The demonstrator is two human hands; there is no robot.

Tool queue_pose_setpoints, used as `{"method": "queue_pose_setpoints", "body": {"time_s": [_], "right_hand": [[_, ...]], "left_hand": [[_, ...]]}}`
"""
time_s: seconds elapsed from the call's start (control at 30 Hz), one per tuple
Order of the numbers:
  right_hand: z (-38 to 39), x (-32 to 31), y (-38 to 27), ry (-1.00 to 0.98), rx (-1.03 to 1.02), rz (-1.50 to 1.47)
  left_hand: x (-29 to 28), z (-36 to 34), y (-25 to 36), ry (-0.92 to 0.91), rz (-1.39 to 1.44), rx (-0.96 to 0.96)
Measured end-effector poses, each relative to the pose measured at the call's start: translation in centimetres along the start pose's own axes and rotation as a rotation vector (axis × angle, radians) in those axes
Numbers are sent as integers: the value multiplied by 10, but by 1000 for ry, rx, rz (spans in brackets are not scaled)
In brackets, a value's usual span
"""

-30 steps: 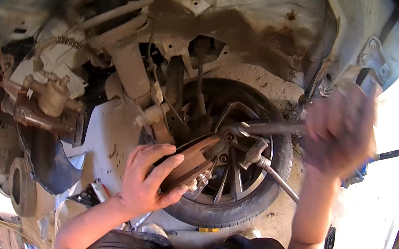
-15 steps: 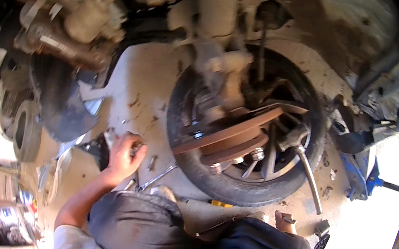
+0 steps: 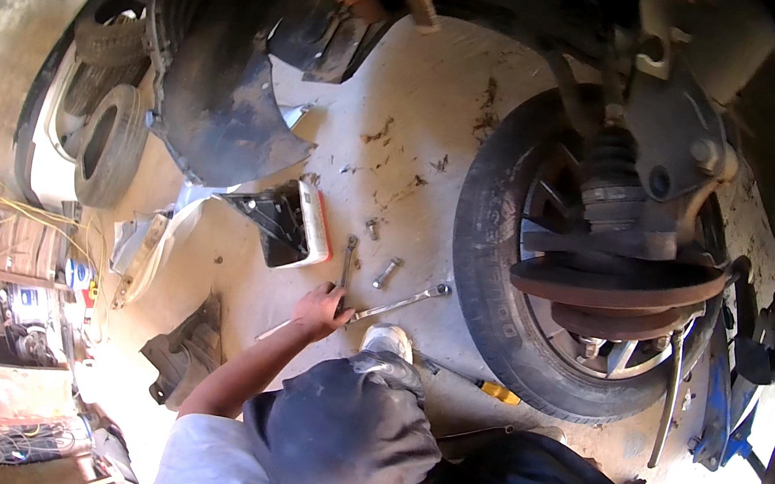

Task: The person works on the front wheel assembly of a car, using a hammer and wrench to remove and reposition brake components. They repeatedly strike the brake caliper and adjust the rotor area while the vehicle is elevated in a garage.

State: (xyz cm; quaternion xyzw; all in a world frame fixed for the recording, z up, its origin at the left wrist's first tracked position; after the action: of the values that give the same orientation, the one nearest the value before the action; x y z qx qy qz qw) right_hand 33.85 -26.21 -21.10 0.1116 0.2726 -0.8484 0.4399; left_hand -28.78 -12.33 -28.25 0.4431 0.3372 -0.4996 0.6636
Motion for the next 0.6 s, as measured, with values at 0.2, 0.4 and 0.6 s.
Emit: {"method": "queue_pose_setpoints", "body": {"time_s": [0.2, 0.4, 0.6], "right_hand": [[3, -77, -97, -304, -99, 198], [1, -118, -254, -516, -180, 356], [4, -78, -329, -516, -428, 532]], "left_hand": [[17, 0, 8, -28, -27, 146], [19, 20, 10, 8, -165, 330], [13, 38, 13, 76, 183, -14]]}}
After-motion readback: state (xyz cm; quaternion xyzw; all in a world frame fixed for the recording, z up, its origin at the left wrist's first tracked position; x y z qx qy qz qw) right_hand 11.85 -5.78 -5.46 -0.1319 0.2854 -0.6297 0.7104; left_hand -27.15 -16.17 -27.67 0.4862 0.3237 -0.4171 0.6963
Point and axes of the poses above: each hand's wrist, its own z-axis away from the middle knuckle, its own x-axis out of the palm, y = z × x, the point moved 2 cm from there along -z, towards the middle knuckle, and after that the axes turned 7 degrees about y, right-handed, at the moved point
